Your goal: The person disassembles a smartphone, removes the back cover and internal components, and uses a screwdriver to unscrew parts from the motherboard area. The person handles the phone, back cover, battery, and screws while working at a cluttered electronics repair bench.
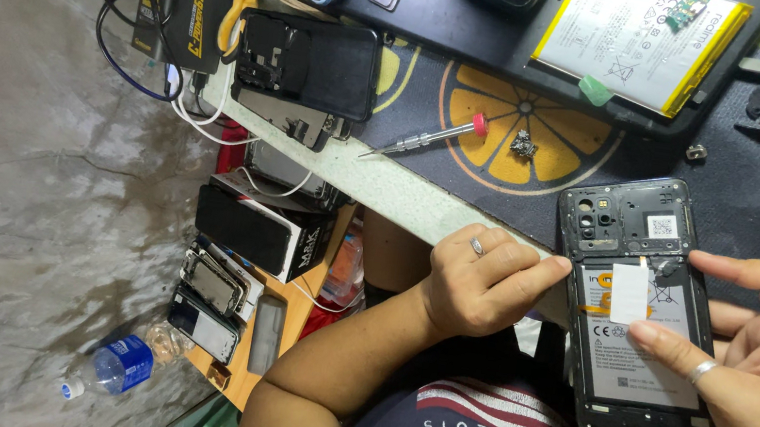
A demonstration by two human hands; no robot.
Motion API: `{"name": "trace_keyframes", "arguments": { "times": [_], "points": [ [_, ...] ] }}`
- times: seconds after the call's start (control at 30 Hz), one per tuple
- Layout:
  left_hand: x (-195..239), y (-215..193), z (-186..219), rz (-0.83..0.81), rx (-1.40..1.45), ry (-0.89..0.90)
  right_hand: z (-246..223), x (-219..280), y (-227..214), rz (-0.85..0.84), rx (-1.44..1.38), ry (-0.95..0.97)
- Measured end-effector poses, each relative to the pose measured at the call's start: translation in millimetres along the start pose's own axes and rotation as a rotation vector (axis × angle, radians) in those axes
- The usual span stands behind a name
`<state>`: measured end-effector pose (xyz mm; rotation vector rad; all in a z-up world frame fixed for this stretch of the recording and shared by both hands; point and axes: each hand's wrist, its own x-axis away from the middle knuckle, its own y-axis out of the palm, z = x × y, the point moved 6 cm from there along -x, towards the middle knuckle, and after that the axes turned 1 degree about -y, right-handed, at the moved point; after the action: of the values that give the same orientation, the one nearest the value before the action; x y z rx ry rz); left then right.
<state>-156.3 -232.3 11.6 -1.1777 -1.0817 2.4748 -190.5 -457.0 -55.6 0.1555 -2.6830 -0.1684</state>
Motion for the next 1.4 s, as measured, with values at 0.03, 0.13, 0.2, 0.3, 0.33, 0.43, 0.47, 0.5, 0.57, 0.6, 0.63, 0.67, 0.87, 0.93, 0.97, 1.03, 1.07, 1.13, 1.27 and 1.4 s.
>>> {"name": "trace_keyframes", "arguments": {
  "times": [0.03,0.13,0.2,0.3,0.33,0.43,0.47,0.5,0.57,0.6,0.63,0.67,0.87,0.93,0.97,1.03,1.07,1.13,1.27,1.4],
  "points": [
    [-0.1,0.0,0.4,0.007,-0.006,0.003,2.1,0.3,-1.4,0.009,0.013,0.022],
    [0.5,-0.3,0.0,0.025,-0.003,-0.003,4.4,-0.4,-3.1,0.025,0.043,0.057],
    [2.4,-0.4,-0.7,0.032,0.03,-0.026,1.8,-0.7,-1.3,0.022,0.051,0.041],
    [3.3,0.9,-0.8,0.041,0.038,-0.051,-5.8,-0.8,-0.1,0.072,0.162,0.009],
    [2.7,1.4,-0.8,0.047,0.033,-0.058,-12.0,0.2,-0.2,0.104,0.227,-0.048],
    [1.6,0.2,2.2,0.058,0.026,-0.088,-33.0,8.2,1.9,0.194,0.549,-0.251],
    [1.1,-0.3,2.5,0.061,0.028,-0.1,-40.7,10.0,4.0,0.218,0.741,-0.344],
    [0.0,-0.6,1.7,0.063,0.03,-0.112,-47.0,11.6,7.7,0.243,0.933,-0.436],
    [-0.2,-1.5,2.3,0.052,0.026,-0.129,-48.8,10.6,10.1,0.258,1.065,-0.43],
    [0.6,-0.8,3.4,0.042,0.034,-0.14,-49.6,14.1,11.9,0.274,1.102,-0.444],
    [1.6,-0.5,4.4,0.034,0.026,-0.146,-50.6,17.8,13.9,0.29,1.139,-0.457],
    [1.3,0.5,4.7,0.029,0.018,-0.149,-53.1,18.9,17.5,0.313,1.148,-0.501],
    [1.1,-2.6,8.3,0.042,-0.016,-0.141,-62.2,24.2,37.4,0.354,1.383,-0.491],
    [3.1,-1.7,10.4,0.047,-0.026,-0.13,-57.8,25.7,38.4,0.367,1.422,-0.478],
    [4.0,-1.4,11.2,0.05,-0.031,-0.128,-55.4,25.5,37.8,0.372,1.406,-0.486],
    [3.1,-0.4,10.1,0.065,-0.044,-0.113,-51.0,22.8,36.3,0.389,1.393,-0.52],
    [3.6,0.1,10.3,0.071,-0.051,-0.107,-47.8,22.8,36.5,0.394,1.394,-0.54],
    [4.4,1.5,9.0,0.071,-0.06,-0.094,-42.7,22.1,36.0,0.399,1.38,-0.574],
    [6.2,4.1,8.2,0.056,-0.039,-0.116,-44.6,25.1,36.4,0.405,1.397,-0.575],
    [3.6,2.7,6.4,0.049,-0.008,-0.169,-62.5,25.1,42.9,0.393,1.464,-0.535]
  ]
}}
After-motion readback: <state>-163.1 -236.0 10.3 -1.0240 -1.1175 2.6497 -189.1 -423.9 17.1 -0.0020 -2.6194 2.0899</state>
